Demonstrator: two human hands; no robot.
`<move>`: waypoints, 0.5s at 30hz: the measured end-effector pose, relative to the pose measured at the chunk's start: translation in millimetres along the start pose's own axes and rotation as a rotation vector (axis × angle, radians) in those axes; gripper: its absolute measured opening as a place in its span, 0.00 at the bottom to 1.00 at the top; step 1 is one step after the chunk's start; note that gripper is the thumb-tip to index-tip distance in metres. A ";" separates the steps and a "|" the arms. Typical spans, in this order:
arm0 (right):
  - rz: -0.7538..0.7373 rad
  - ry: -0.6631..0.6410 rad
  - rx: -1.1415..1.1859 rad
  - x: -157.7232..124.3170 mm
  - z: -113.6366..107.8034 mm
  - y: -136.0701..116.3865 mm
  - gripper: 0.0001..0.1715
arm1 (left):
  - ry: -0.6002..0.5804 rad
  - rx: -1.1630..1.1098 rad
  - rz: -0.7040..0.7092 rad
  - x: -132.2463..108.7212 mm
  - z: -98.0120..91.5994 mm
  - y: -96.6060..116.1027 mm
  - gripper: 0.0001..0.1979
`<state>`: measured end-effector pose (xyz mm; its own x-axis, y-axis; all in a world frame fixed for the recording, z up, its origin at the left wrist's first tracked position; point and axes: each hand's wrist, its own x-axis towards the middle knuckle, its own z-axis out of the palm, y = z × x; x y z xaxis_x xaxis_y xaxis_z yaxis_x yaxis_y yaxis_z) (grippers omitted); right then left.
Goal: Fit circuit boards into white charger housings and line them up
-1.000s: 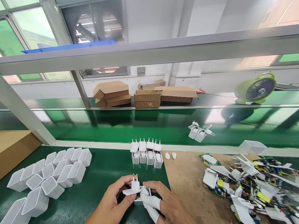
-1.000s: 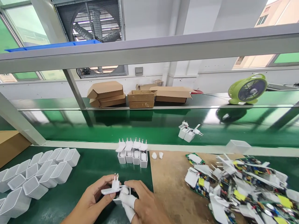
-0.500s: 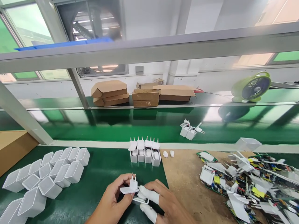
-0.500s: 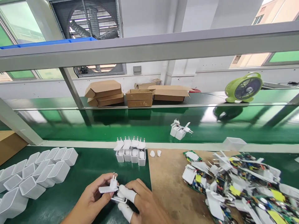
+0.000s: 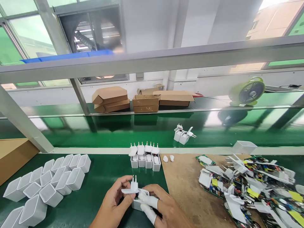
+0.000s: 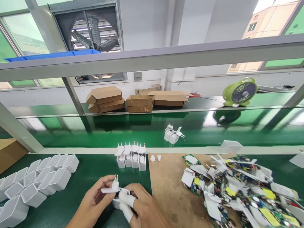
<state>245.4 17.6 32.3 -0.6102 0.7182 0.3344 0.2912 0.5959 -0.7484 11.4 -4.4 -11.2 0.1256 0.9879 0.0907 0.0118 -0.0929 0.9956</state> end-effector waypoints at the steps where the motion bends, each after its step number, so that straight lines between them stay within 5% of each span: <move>1: 0.089 0.045 0.140 1.7 2.8 1.5 0.15 | 0.024 0.044 0.057 -2.6 1.6 -2.5 0.31; 4: 0.437 0.173 0.708 7.1 13.6 5.8 0.23 | 0.102 0.259 0.323 -9.5 7.2 -8.2 0.43; 6: 0.590 0.188 0.949 9.6 20.1 6.5 0.31 | 0.107 0.403 0.471 -11.3 10.4 -8.7 0.39; 10: 0.636 0.182 1.045 11.1 25.5 4.3 0.35 | 0.130 0.472 0.592 -10.0 15.0 -6.4 0.31; 15: 0.561 0.193 0.949 10.0 21.9 8.2 0.34 | 0.203 0.533 0.500 -6.9 20.7 -9.6 0.29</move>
<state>225.6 21.8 16.9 -0.4203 0.8920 -0.1664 -0.2408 -0.2864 -0.9274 31.0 -13.0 -21.9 0.0573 0.8109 0.5823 0.4861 -0.5321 0.6932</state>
